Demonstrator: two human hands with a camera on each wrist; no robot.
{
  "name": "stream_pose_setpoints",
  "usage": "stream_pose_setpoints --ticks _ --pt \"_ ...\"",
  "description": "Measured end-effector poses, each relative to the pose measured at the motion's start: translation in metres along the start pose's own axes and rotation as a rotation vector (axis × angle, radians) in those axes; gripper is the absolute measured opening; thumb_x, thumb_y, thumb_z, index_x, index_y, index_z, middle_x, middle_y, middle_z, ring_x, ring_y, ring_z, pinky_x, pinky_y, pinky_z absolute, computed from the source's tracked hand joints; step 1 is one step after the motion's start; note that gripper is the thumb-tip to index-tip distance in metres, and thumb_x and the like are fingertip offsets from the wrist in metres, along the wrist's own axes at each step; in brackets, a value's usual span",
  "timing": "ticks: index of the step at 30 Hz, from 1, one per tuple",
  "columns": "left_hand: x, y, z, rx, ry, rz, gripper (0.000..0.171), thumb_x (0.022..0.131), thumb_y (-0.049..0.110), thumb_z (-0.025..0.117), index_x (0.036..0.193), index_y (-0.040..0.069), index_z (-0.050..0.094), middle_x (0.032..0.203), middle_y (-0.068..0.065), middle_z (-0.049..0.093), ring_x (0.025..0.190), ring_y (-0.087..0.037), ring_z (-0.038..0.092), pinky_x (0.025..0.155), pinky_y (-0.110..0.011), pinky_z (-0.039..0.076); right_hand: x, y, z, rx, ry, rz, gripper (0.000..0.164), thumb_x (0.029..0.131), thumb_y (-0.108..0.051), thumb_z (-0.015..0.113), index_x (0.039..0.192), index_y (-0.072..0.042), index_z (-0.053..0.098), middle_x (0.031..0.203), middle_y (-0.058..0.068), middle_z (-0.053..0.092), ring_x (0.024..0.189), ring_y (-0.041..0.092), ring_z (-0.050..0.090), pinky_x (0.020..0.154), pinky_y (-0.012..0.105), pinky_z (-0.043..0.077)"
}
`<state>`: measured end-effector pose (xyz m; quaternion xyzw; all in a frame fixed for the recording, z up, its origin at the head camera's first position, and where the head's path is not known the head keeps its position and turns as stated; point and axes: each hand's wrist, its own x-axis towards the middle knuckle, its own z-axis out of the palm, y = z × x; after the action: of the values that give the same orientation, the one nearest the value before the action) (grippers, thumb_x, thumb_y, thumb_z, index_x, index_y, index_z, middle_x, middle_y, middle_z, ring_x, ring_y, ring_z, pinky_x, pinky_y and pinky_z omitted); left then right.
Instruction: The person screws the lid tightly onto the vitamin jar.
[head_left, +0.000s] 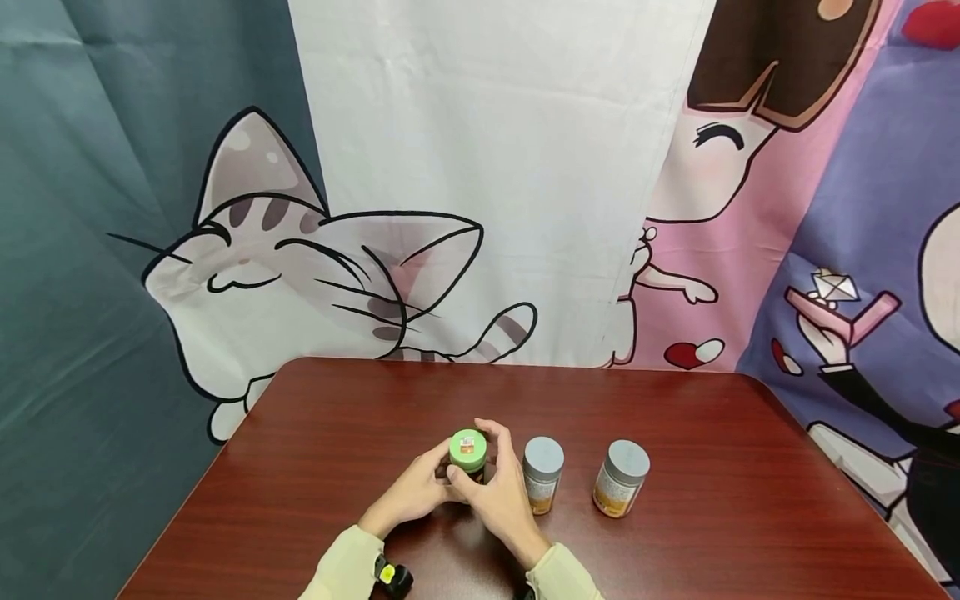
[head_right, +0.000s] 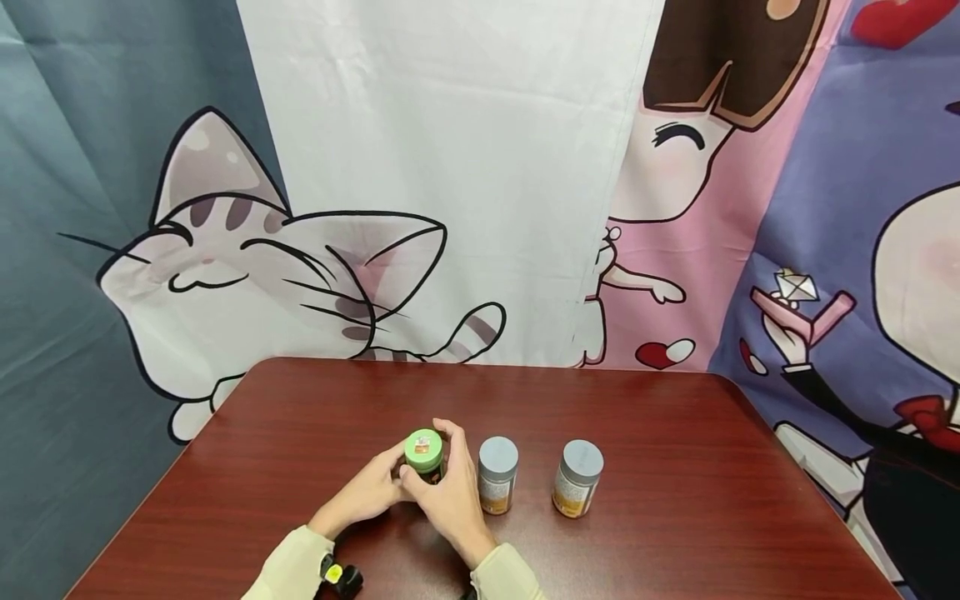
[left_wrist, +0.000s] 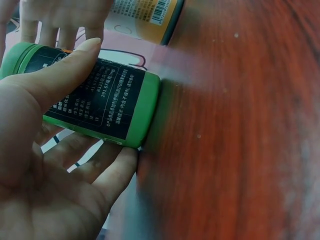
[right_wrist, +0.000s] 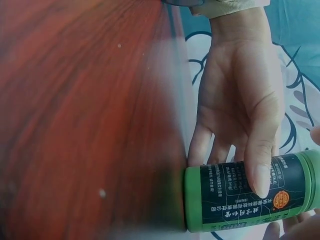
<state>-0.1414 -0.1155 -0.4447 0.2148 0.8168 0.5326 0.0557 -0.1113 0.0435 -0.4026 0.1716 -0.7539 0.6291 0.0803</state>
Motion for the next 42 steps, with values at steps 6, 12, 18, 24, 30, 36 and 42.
stream_pose_setpoints --ticks 6,12,18,24,30,36,42 --pt "0.0 0.004 0.0 -0.017 -0.001 -0.018 0.067 0.079 0.018 0.071 0.137 0.018 0.039 0.116 0.0 0.058 0.099 -0.01 0.058 0.079 -0.023 0.047 0.0 -0.001 -0.001 -0.018 -0.004 -0.026 0.06 0.076 -0.004 0.069 0.129 -0.014 0.043 0.125 0.005 0.051 0.099 0.023 0.054 0.084 0.035 0.046" --pt "0.005 -0.016 0.001 -0.029 -0.014 -0.024 0.069 0.079 0.027 0.071 0.139 0.028 0.035 0.119 0.002 0.057 0.101 -0.01 0.058 0.08 -0.023 0.048 0.0 -0.002 0.0 -0.01 0.013 -0.033 0.054 0.076 -0.002 0.068 0.125 -0.009 0.047 0.123 0.002 0.053 0.096 0.026 0.053 0.082 0.034 0.046" --pt "0.005 -0.016 0.0 -0.049 -0.026 -0.018 0.07 0.08 0.028 0.071 0.14 0.028 0.034 0.121 0.001 0.055 0.101 -0.013 0.058 0.079 -0.024 0.048 0.001 -0.001 0.001 0.008 0.04 -0.024 0.049 0.075 -0.001 0.067 0.121 -0.004 0.048 0.122 0.005 0.054 0.097 0.025 0.053 0.082 0.035 0.045" --pt "0.001 0.002 -0.003 -0.026 -0.015 0.008 0.069 0.08 0.024 0.072 0.139 0.019 0.036 0.121 -0.004 0.056 0.103 -0.015 0.058 0.079 -0.025 0.048 0.002 -0.001 0.001 0.014 0.05 -0.016 0.048 0.075 -0.002 0.067 0.119 -0.003 0.049 0.119 0.01 0.054 0.097 0.023 0.054 0.081 0.034 0.046" --pt "0.003 -0.005 -0.001 -0.058 -0.024 -0.015 0.069 0.079 0.024 0.072 0.139 0.023 0.036 0.12 -0.002 0.056 0.101 -0.013 0.058 0.078 -0.024 0.049 0.001 -0.002 0.0 0.001 0.054 -0.004 0.047 0.075 -0.004 0.069 0.118 -0.003 0.048 0.115 0.012 0.055 0.096 0.024 0.053 0.082 0.037 0.046" --pt "0.004 -0.015 0.0 -0.105 -0.034 -0.035 0.07 0.079 0.024 0.072 0.138 0.03 0.035 0.118 0.001 0.056 0.101 -0.014 0.057 0.078 -0.025 0.049 0.001 -0.002 0.0 -0.007 0.06 0.007 0.047 0.075 -0.005 0.07 0.116 -0.011 0.047 0.115 0.013 0.053 0.099 0.027 0.052 0.085 0.046 0.043" --pt "0.004 -0.014 0.0 -0.089 -0.032 -0.024 0.069 0.079 0.025 0.072 0.137 0.029 0.036 0.117 0.001 0.056 0.1 -0.014 0.058 0.078 -0.025 0.049 0.001 -0.001 0.001 -0.017 0.062 0.009 0.048 0.074 -0.006 0.071 0.116 -0.012 0.047 0.115 0.013 0.053 0.1 0.027 0.05 0.084 0.045 0.042"
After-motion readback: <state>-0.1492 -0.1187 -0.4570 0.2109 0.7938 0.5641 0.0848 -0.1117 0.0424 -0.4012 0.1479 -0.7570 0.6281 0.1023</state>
